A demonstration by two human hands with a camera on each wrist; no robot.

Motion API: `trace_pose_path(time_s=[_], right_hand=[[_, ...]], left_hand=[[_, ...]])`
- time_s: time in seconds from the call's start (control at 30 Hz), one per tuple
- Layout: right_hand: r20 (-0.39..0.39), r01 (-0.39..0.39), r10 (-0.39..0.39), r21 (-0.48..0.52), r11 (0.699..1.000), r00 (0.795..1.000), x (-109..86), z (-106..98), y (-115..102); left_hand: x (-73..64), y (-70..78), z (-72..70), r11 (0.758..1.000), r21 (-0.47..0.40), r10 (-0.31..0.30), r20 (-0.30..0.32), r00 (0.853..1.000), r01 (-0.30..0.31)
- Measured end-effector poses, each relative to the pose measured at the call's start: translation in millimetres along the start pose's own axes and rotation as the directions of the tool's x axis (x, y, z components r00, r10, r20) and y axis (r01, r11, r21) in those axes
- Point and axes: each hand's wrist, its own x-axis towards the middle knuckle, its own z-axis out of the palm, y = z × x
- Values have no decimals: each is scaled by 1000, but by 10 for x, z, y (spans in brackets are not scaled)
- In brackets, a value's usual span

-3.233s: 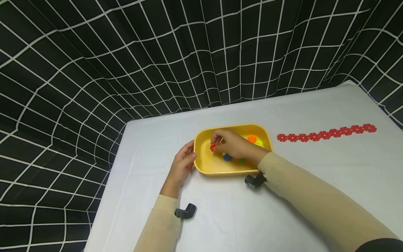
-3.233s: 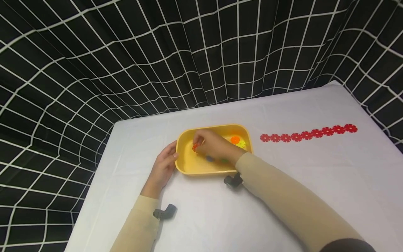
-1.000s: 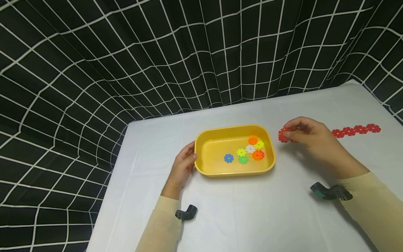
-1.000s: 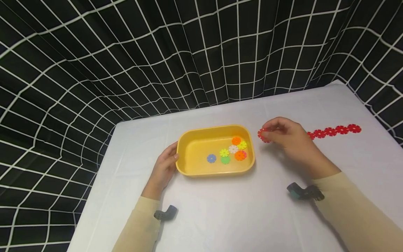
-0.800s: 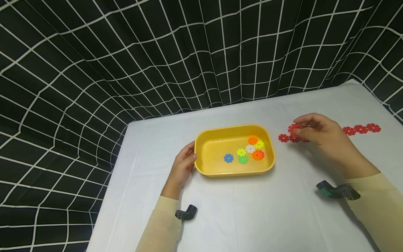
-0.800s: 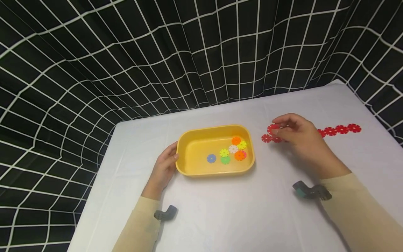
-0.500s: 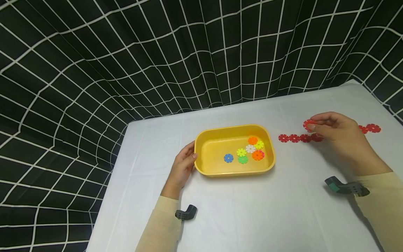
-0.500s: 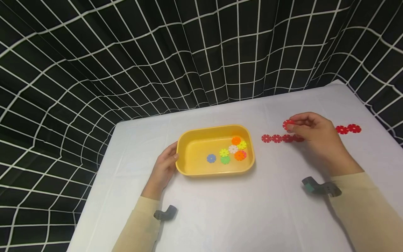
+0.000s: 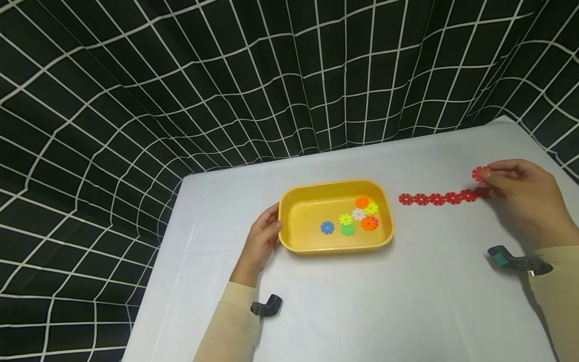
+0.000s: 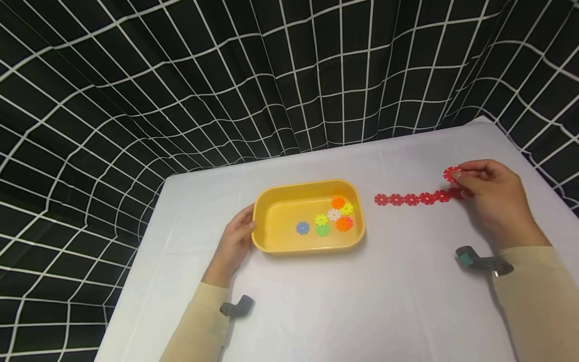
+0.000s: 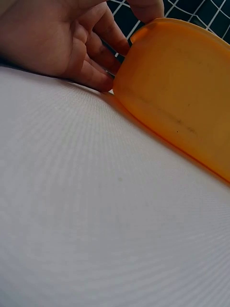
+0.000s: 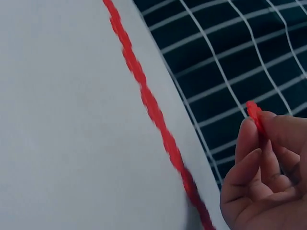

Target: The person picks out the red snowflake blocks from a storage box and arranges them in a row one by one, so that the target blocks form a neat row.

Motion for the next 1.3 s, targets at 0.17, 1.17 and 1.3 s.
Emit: trace_pose_path(time_s=[0.17,1.17,1.3], right_hand=[[-79,-41,48,88,995,996,71,-171,114],[-360,-51,45,-8,999,932,361,-691,807],[-368,-101,79,-41,994,926,379,-694,809]], left_hand=[[2,-3,-6,1000,3,-9,-3,1000,9],[-38,28,-31,1000,18,1,-4,1000,-1],[-33,27,-29,1000,18,2,-9,1000,-1]])
